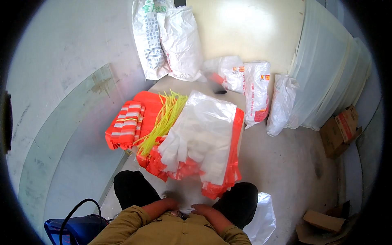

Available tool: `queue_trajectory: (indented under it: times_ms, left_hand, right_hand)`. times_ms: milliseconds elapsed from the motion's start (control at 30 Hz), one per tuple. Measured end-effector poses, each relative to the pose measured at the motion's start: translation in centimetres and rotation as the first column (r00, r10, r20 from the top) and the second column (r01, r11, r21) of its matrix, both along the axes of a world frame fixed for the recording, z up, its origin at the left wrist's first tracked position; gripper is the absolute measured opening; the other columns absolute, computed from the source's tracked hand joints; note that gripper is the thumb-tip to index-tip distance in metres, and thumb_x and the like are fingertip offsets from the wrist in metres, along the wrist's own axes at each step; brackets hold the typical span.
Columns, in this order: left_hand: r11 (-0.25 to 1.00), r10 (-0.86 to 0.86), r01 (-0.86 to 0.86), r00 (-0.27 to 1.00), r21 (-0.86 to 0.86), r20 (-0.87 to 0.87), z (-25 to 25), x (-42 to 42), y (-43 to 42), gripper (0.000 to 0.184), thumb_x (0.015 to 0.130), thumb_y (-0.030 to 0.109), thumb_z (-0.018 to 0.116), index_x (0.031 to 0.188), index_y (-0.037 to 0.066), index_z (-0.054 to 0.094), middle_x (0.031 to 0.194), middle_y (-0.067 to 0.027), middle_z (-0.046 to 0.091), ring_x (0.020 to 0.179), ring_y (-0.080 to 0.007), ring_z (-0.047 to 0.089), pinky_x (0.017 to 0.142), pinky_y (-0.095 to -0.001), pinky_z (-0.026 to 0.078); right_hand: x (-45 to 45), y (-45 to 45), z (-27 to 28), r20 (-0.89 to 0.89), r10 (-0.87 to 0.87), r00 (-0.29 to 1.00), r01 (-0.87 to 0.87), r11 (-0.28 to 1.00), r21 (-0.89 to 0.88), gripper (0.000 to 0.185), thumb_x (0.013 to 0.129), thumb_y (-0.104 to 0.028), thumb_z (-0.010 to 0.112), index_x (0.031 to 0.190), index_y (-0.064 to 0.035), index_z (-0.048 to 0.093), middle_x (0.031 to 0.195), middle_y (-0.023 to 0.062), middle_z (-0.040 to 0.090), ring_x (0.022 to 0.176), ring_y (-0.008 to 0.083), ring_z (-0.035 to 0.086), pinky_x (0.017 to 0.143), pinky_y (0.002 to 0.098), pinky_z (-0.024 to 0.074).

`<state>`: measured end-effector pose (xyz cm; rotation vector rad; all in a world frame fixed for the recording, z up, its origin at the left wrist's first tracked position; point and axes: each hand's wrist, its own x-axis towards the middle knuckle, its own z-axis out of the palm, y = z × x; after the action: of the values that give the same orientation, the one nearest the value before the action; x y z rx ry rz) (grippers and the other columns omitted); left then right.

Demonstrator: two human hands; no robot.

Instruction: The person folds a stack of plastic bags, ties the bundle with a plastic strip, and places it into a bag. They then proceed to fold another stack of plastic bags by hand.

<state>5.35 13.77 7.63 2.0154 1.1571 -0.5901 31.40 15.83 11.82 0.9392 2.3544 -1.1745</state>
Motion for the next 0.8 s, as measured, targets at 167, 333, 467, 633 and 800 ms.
queue_trajectory:
  times_ms: [167,333,467,633,800]
  left_hand:
    - [1.000,0.002,-0.002,1.000,-0.019,-0.008,0.7,0.1,0.0,0.046,0.091,0.048,0.058,0.113,0.010,0.072,0.117,-0.0182,0.069,0.108,-0.0382,0.065,0.095,-0.0478,0.051]
    - [0.998,-0.020,0.018,1.000,-0.054,-0.024,3.5,0.4,0.0,0.047,0.091,0.048,0.058,0.113,0.010,0.072,0.117,-0.0186,0.069,0.108,-0.0387,0.066,0.094,-0.0479,0.051]
    - [0.999,-0.026,0.025,0.999,-0.048,-0.020,3.4,0.4,0.0,0.046,0.091,0.048,0.058,0.114,0.010,0.072,0.118,-0.0186,0.069,0.108,-0.0389,0.065,0.094,-0.0479,0.051]
    - [0.999,-0.031,0.031,1.000,-0.016,0.005,1.4,0.2,-0.1,0.046,0.092,0.047,0.058,0.113,0.009,0.073,0.118,-0.0183,0.069,0.108,-0.0383,0.065,0.094,-0.0479,0.051]
    - [1.000,-0.015,0.015,1.000,-0.020,0.018,0.9,0.1,0.0,0.045,0.091,0.045,0.057,0.113,0.009,0.072,0.119,-0.0193,0.068,0.109,-0.0387,0.065,0.095,-0.0472,0.050]
  right_hand:
    - [0.0,0.1,-0.1,-0.005,-0.003,1.000,0.003,1.000,-0.013,0.059,0.098,-0.050,0.056,0.142,-0.0122,0.053,0.137,0.0176,0.060,0.124,0.0367,0.057,0.105,0.0438,0.0449]
    - [0.1,0.0,-0.6,-0.014,-0.005,1.000,0.005,1.000,-0.003,0.058,0.098,-0.049,0.056,0.142,-0.0116,0.054,0.137,0.0184,0.060,0.125,0.0371,0.057,0.105,0.0438,0.0448]
    - [0.1,-0.1,-0.8,-0.022,-0.011,1.000,0.011,1.000,0.002,0.057,0.098,-0.049,0.056,0.141,-0.0114,0.054,0.137,0.0190,0.059,0.125,0.0378,0.057,0.105,0.0440,0.0448]
    - [0.1,-0.1,-0.6,-0.025,-0.014,1.000,0.014,1.000,0.005,0.057,0.098,-0.049,0.056,0.141,-0.0117,0.054,0.137,0.0192,0.059,0.125,0.0380,0.057,0.105,0.0441,0.0449]
    - [0.1,-0.1,-0.1,-0.010,-0.017,1.000,0.017,1.000,0.003,0.057,0.098,-0.049,0.056,0.141,-0.0119,0.054,0.137,0.0192,0.060,0.124,0.0377,0.057,0.106,0.0438,0.0448]
